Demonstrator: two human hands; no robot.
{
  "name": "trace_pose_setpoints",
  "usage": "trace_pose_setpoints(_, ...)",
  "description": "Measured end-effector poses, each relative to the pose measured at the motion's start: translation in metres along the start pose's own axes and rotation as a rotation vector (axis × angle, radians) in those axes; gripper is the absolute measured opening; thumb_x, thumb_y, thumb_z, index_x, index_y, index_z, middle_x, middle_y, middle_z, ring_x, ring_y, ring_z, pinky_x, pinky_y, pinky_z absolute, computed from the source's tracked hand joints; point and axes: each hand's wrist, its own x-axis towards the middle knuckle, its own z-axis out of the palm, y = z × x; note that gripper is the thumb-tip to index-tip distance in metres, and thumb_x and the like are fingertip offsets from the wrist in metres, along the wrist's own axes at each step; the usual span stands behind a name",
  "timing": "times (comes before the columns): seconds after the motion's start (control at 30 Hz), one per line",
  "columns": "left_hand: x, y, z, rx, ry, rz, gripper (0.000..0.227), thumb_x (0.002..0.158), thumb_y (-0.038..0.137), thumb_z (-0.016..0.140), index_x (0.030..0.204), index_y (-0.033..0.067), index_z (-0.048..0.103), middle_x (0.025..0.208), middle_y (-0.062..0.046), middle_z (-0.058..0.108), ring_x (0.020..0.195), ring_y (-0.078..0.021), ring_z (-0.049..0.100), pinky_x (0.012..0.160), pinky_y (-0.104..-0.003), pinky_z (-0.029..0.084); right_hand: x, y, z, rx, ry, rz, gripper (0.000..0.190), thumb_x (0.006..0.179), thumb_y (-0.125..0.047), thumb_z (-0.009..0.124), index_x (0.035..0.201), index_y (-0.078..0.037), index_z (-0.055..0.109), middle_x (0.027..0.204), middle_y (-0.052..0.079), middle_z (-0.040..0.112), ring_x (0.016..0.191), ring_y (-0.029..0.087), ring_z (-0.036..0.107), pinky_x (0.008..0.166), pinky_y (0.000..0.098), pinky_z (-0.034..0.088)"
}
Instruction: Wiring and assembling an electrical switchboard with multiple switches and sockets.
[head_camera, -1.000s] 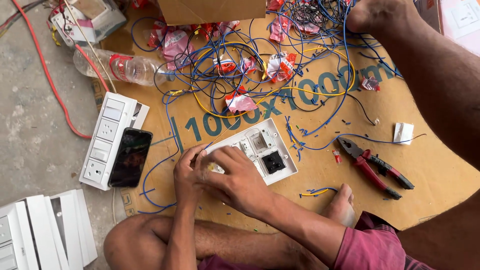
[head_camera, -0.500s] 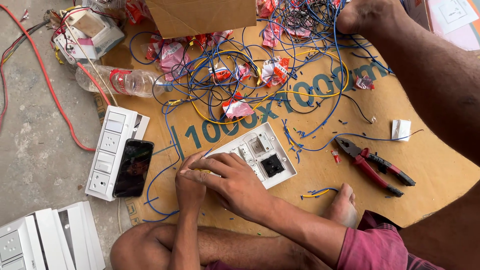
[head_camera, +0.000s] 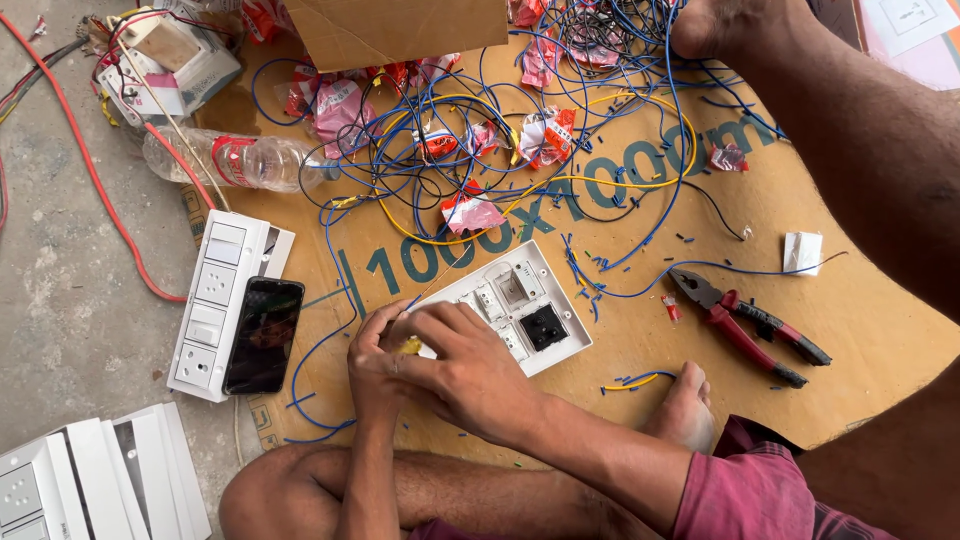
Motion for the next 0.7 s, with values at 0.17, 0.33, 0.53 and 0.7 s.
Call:
trace_pose_setpoints(0.17,0.001,0.010,0.002,0.012,0.000,-0.166,0.027,0.098,0.014,0.061,0.120,0.0040,0.071,0.113,-0.009,0.073,0.101,-0.0198,0.072,0.085,-0.033,0.057,0.002,-0.001,0.000,-0.029,-0.034,-0.009,0.064,0.076,-0.005,0.074,0.138,-0.020,0.066,0.124,0.002,0.064,0.117,0.028,0.059,0.100,0.0413,0.049)
trace_pose_setpoints(0.33,0.000,-0.005,0.004,-0.115,-0.002,-0.121,0.033,0.091,0.015,0.066,0.122,0.0028,0.069,0.116,-0.011,0.069,0.104,-0.0213,0.069,0.084,-0.034,0.058,0.004,-0.005,-0.002,0.031,0.067,-0.011,0.052,0.085,-0.019,0.081,0.134,-0.021,0.066,0.124,0.008,0.060,0.116,0.031,0.057,0.099,0.0425,0.048)
trace_pose_setpoints(0.53,0.001,0.010,0.001,0.068,0.003,-0.184,0.028,0.100,0.020,0.060,0.121,0.0060,0.072,0.113,-0.008,0.073,0.102,-0.0189,0.072,0.086,-0.034,0.057,0.004,-0.003,-0.002,-0.058,-0.005,-0.008,0.062,0.078,-0.006,0.074,0.138,-0.020,0.068,0.128,0.002,0.066,0.118,0.027,0.060,0.098,0.0401,0.050)
trace_pose_setpoints(0.7,0.003,0.006,0.002,-0.004,0.013,-0.188,0.024,0.102,0.019,0.062,0.118,0.0040,0.072,0.110,-0.009,0.073,0.100,-0.0201,0.072,0.085,-0.033,0.056,-0.003,0.003,0.005,0.013,-0.038,0.002,0.043,0.085,-0.018,0.082,0.126,-0.027,0.070,0.119,0.003,0.063,0.114,0.027,0.059,0.098,0.0404,0.050)
